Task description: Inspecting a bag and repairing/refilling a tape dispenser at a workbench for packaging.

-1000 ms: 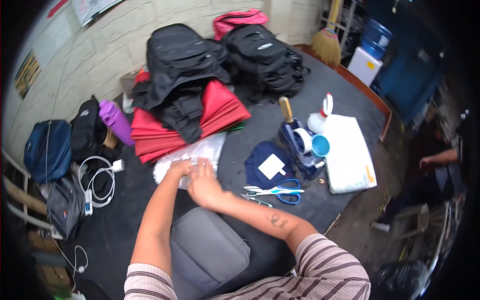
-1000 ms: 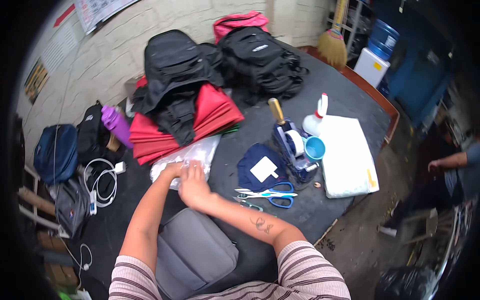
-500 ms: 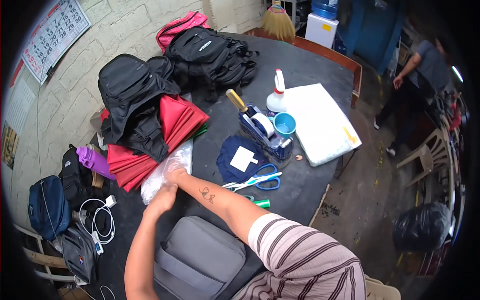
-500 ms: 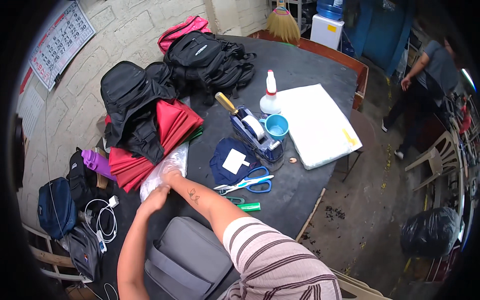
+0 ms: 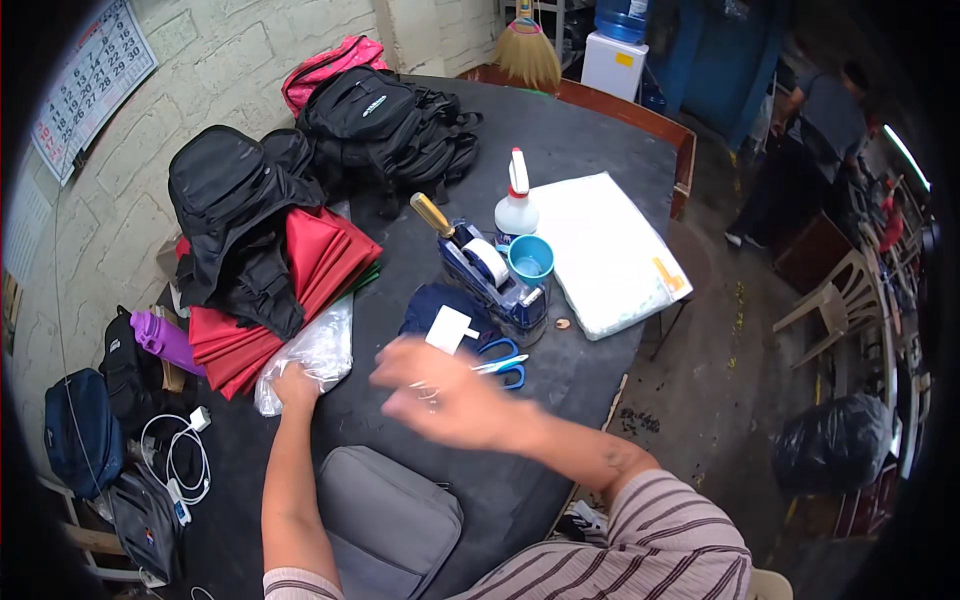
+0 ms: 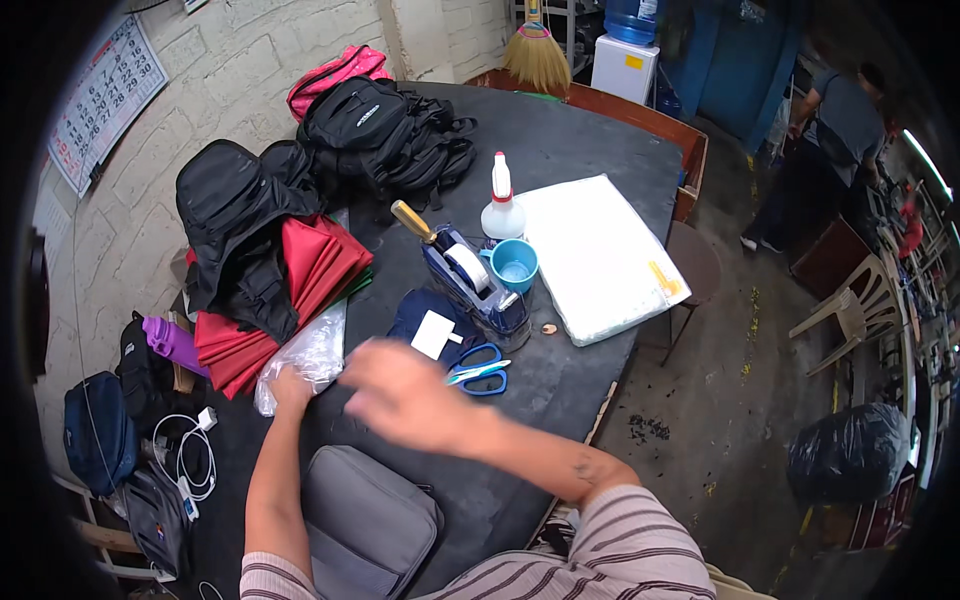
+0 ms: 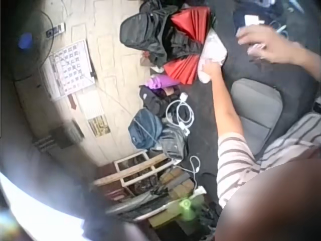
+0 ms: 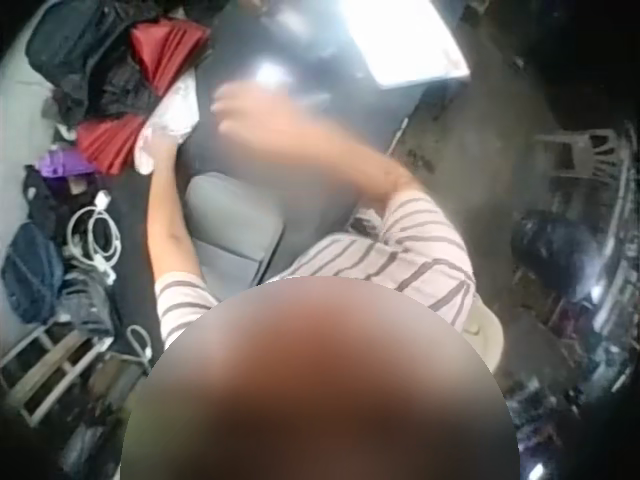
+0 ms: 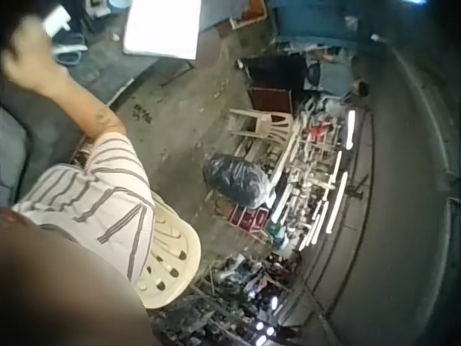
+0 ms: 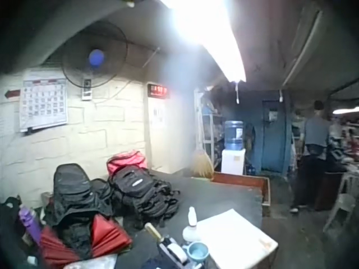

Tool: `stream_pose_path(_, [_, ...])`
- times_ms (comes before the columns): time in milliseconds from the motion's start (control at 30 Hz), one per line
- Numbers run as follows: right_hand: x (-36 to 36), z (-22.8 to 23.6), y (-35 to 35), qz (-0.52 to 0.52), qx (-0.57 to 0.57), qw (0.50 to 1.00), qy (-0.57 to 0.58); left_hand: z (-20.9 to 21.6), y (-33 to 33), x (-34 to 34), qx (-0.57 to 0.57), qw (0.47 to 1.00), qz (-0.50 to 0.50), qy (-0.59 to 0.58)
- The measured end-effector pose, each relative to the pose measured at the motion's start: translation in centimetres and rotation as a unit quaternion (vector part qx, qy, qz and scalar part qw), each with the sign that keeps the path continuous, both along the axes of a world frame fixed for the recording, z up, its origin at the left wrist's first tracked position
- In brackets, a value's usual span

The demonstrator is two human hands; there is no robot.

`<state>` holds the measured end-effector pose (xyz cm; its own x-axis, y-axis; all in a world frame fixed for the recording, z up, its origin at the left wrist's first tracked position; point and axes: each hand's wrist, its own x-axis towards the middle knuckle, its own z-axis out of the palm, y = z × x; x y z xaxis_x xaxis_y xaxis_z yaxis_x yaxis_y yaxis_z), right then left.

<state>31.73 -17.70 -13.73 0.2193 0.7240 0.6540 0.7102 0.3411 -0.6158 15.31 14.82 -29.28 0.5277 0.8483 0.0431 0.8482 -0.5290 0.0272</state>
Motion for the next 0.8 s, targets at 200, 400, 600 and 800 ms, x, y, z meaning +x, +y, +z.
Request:
stream_pose_path(200, [20.5,-11.3,-18.4,-0.746,0.019,0.665,-0.024,2.8,-3.6,1.7,0.067,0.993,-0.09,-0.042])
stream_pose_path(400, [25.6,-14.5,-20.3,-0.548,0.02,0.649,0.527,8.6,0.2,-0.4,-0.24,0.951,-0.161,0.106])
stream_pose_path(600, [28.2,-12.0,-16.3,-0.505,0.238,0.726,0.402,17.4,-6.3,-2.6,-0.048,0.983,-0.125,-0.126])
stream_pose_path(800, [30.2,-6.5,-18.0,-0.53,0.298,0.71,0.356,24.3,-10.7,-8.7,0.051,0.955,-0.067,-0.285])
